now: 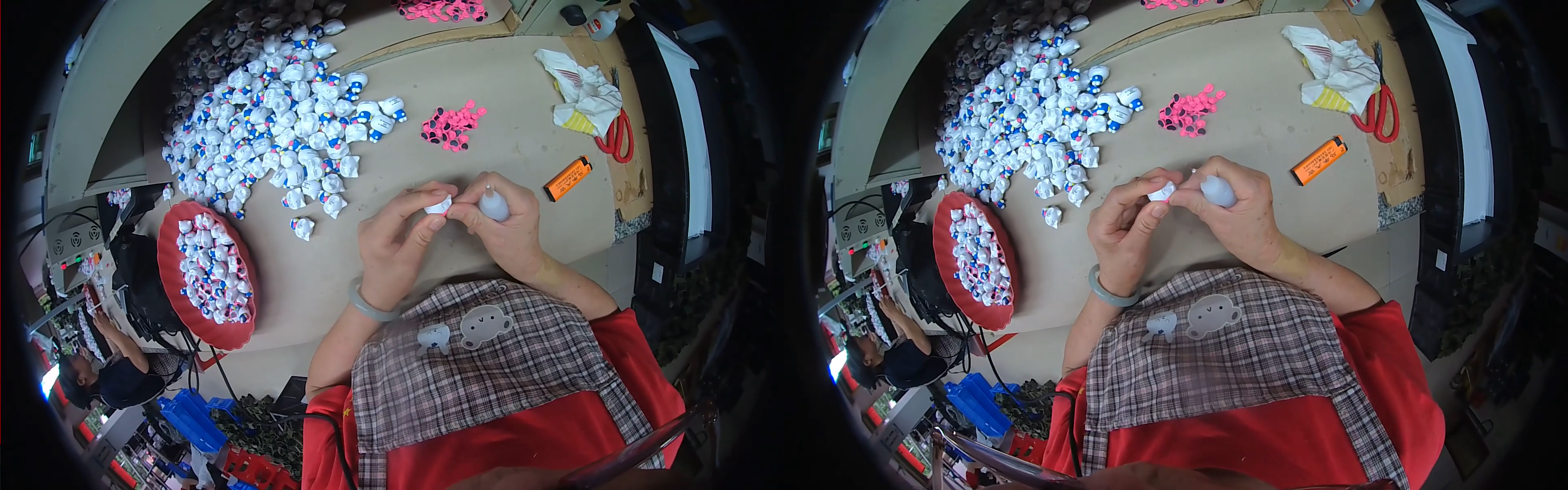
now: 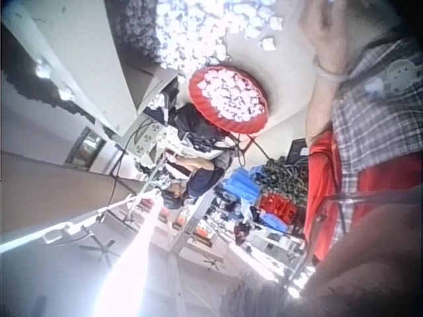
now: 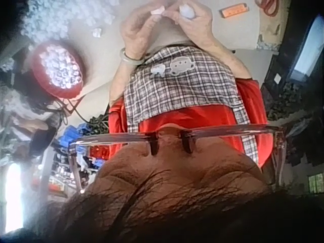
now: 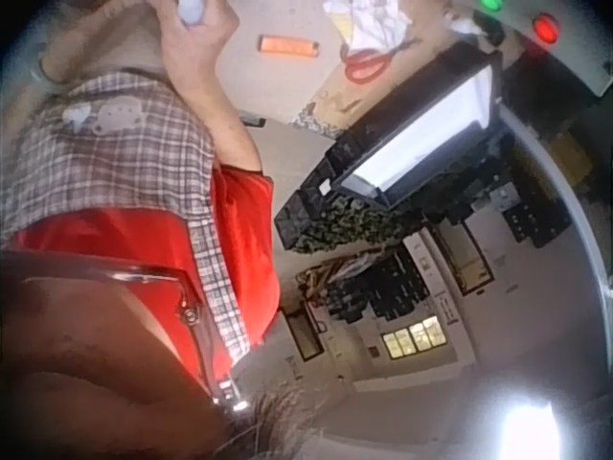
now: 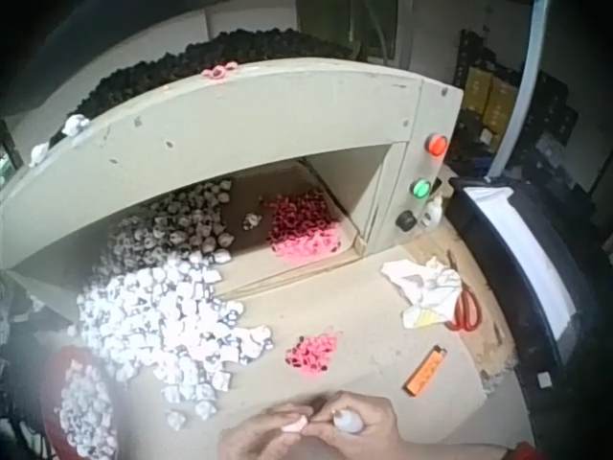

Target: The person applies glue to small figurine pieces using a squeeze bottle and attaches small decorative accessories to each figurine by hand.

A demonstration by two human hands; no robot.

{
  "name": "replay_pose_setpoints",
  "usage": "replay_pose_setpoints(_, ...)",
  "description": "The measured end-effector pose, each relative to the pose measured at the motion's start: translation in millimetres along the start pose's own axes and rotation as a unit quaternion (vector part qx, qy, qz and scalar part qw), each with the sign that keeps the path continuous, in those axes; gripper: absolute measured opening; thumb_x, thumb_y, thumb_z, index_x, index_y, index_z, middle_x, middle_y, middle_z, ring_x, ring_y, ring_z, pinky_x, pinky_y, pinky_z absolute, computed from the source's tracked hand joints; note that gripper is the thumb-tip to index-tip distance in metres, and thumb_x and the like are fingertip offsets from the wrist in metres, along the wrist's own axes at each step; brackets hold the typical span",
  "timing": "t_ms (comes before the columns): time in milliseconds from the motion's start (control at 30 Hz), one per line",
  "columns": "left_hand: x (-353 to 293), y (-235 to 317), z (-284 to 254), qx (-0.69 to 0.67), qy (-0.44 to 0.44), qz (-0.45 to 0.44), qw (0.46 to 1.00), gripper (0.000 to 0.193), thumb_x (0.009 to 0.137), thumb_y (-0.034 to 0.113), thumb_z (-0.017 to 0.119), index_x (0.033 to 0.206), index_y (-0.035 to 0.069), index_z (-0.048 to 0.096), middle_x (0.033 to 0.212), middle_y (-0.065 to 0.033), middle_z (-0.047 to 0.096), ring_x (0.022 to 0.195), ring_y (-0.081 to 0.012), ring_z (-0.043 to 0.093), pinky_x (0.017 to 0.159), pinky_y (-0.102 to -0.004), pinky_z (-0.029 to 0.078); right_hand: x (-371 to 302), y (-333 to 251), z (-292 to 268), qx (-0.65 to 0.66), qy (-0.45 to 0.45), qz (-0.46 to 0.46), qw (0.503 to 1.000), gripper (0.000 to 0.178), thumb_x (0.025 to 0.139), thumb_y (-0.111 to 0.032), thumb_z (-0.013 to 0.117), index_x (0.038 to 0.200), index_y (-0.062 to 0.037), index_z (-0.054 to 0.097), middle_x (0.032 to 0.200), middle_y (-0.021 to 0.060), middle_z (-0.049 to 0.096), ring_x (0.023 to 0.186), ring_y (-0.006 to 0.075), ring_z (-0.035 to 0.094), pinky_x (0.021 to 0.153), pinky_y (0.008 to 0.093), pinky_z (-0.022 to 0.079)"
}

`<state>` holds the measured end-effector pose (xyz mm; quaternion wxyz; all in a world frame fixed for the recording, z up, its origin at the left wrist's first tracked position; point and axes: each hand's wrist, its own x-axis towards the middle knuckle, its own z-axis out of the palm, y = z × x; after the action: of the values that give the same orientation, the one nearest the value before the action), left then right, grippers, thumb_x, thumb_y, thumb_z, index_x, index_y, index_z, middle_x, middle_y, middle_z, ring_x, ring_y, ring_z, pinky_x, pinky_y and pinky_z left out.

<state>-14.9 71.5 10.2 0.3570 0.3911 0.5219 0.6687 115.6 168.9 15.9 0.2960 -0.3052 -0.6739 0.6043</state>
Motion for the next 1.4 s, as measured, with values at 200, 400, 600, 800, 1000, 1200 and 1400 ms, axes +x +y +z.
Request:
replay_pose_setpoints(200, 0, -3, -3, -0.257, -0.021, -0.092, 0.962, 0.03, 0.089, 0.006, 0.059, 0.118, -0.003, 0.054, 0.115, -0.0221, 0.06, 0.102, -0.0246, 0.061, 0.091, -0.0345, 0.048, 5, -12, -12, 0.094, -0.021, 0.066, 0.993, 0.016, 0.079, -0.009, 0.074, 0.08, -0.0026, 0.059, 0.073, 0.0021, 0.066, 0.06, 0.0048, 0.055, 0.052, 0.0203, 0.043)
replay_pose_setpoints(400, 1, -1, -6, -0.405, -0.025, -0.153, 0.901, 0.031, 0.094, 0.018, 0.054, 0.118, -0.002, 0.054, 0.115, -0.0233, 0.06, 0.097, -0.0249, 0.062, 0.087, -0.0357, 0.049, 5, 4, -17, 0.108, 0.002, 0.056, 0.993, 0.013, 0.083, -0.009, 0.07, 0.08, -0.0018, 0.059, 0.072, 0.0008, 0.06, 0.057, 0.0042, 0.051, 0.05, 0.0191, 0.041)
replay_pose_setpoints(600, -1, -10, -12, -0.5, -0.026, -0.15, 0.852, 0.031, 0.095, 0.02, 0.053, 0.117, -0.002, 0.055, 0.11, -0.0221, 0.061, 0.095, -0.0236, 0.061, 0.085, -0.0351, 0.05, 8, 8, -14, 0.098, 0.0, 0.055, 0.994, 0.012, 0.084, -0.01, 0.069, 0.081, -0.0018, 0.06, 0.071, 0.0007, 0.06, 0.057, 0.0043, 0.051, 0.05, 0.0194, 0.041)
replay_pose_setpoints(800, -2, 8, -13, -0.391, 0.023, -0.174, 0.903, 0.03, 0.096, 0.02, 0.05, 0.116, -0.002, 0.056, 0.111, -0.0208, 0.061, 0.095, -0.0221, 0.062, 0.085, -0.033, 0.05, 7, 6, -8, 0.071, -0.006, 0.043, 0.997, 0.009, 0.084, -0.005, 0.067, 0.082, -0.0012, 0.06, 0.072, 0.0013, 0.06, 0.057, 0.0043, 0.051, 0.05, 0.0191, 0.04)
replay_pose_setpoints(1000, -21, 37, -51, 0.04, 0.129, -0.032, 0.99, 0.025, 0.084, -0.001, 0.064, 0.109, -0.001, 0.06, 0.102, -0.0125, 0.066, 0.09, -0.0183, 0.064, 0.08, -0.0281, 0.05, 5, 9, -11, 0.08, -0.008, 0.038, 0.996, 0.008, 0.085, -0.004, 0.065, 0.081, -0.0008, 0.058, 0.071, 0.0025, 0.059, 0.057, 0.0056, 0.051, 0.051, 0.0194, 0.04)
replay_pose_setpoints(1200, -27, 85, -126, 0.669, 0.239, 0.14, 0.69, 0.021, 0.081, -0.005, 0.061, 0.102, -0.001, 0.064, 0.108, -0.0118, 0.064, 0.101, -0.0249, 0.06, 0.087, -0.0341, 0.047, 7, 8, -8, 0.067, -0.023, 0.027, 0.997, 0.011, 0.086, -0.005, 0.064, 0.081, -0.0006, 0.056, 0.07, 0.0022, 0.057, 0.057, 0.006, 0.05, 0.051, 0.0195, 0.04)
replay_pose_setpoints(1400, -37, 53, -111, 0.616, 0.162, 0.132, 0.759, 0.021, 0.079, -0.003, 0.062, 0.099, 0.001, 0.064, 0.105, -0.0129, 0.063, 0.095, -0.0273, 0.059, 0.08, -0.0344, 0.047, 7, 8, -8, 0.043, -0.023, 0.021, 0.999, 0.011, 0.086, -0.006, 0.065, 0.081, -0.0008, 0.056, 0.07, 0.0017, 0.057, 0.056, 0.0059, 0.05, 0.051, 0.0198, 0.04)
